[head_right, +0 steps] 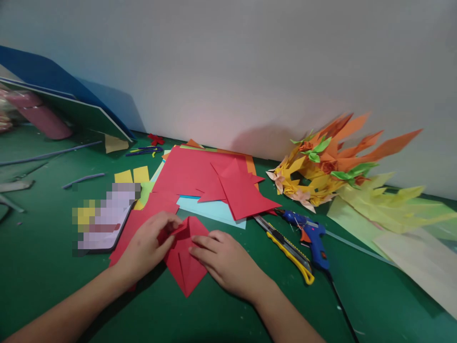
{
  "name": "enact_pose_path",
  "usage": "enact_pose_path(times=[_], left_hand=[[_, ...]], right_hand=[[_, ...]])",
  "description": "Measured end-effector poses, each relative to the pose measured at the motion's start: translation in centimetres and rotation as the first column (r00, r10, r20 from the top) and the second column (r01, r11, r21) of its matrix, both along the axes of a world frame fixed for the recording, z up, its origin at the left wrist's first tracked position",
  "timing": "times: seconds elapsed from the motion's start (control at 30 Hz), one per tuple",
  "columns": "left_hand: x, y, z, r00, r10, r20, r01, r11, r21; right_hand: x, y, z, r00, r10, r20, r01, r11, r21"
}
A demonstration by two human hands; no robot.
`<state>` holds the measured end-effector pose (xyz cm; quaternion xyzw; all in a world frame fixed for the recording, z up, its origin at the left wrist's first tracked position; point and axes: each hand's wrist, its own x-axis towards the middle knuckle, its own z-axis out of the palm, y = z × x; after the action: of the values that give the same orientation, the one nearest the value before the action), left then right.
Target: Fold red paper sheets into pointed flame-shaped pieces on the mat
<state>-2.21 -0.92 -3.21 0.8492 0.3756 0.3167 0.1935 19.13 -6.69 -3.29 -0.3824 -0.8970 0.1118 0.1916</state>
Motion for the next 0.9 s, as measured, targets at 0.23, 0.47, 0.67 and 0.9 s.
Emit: enact_pose_path(times=[0.23, 0.47, 0.67, 0.9], left_hand=[[0.03, 0.36, 0.56, 0.954, -0.243, -0.174, 0.281, 0.928, 0.245], [-0.12, 0.47, 0.77, 0.890, -0.331, -0.314, 0.406, 0.889, 0.211], [-0.15, 0.57, 0.89, 0.871, -0.373, -0.320, 0.444, 0.877, 0.185], [-0.09, 0.60, 0.87, 0.877, -0.403, -0.262, 0.457, 0.867, 0.199]], right_hand=[[-0.04, 0.04, 0.04, 1.000, -0.005, -0.010, 0.005, 1.000, -0.016], [0.01, -0.02, 0.04, 0.997, -0.014, -0.075, 0.014, 1.000, 0.002], [0.11, 0.08, 0.01, 0.994, -0.017, -0.104, 0.017, 1.000, 0.002], [0.29, 0.09, -0.19, 0.992, -0.015, -0.127, 0.016, 1.000, 0.005]])
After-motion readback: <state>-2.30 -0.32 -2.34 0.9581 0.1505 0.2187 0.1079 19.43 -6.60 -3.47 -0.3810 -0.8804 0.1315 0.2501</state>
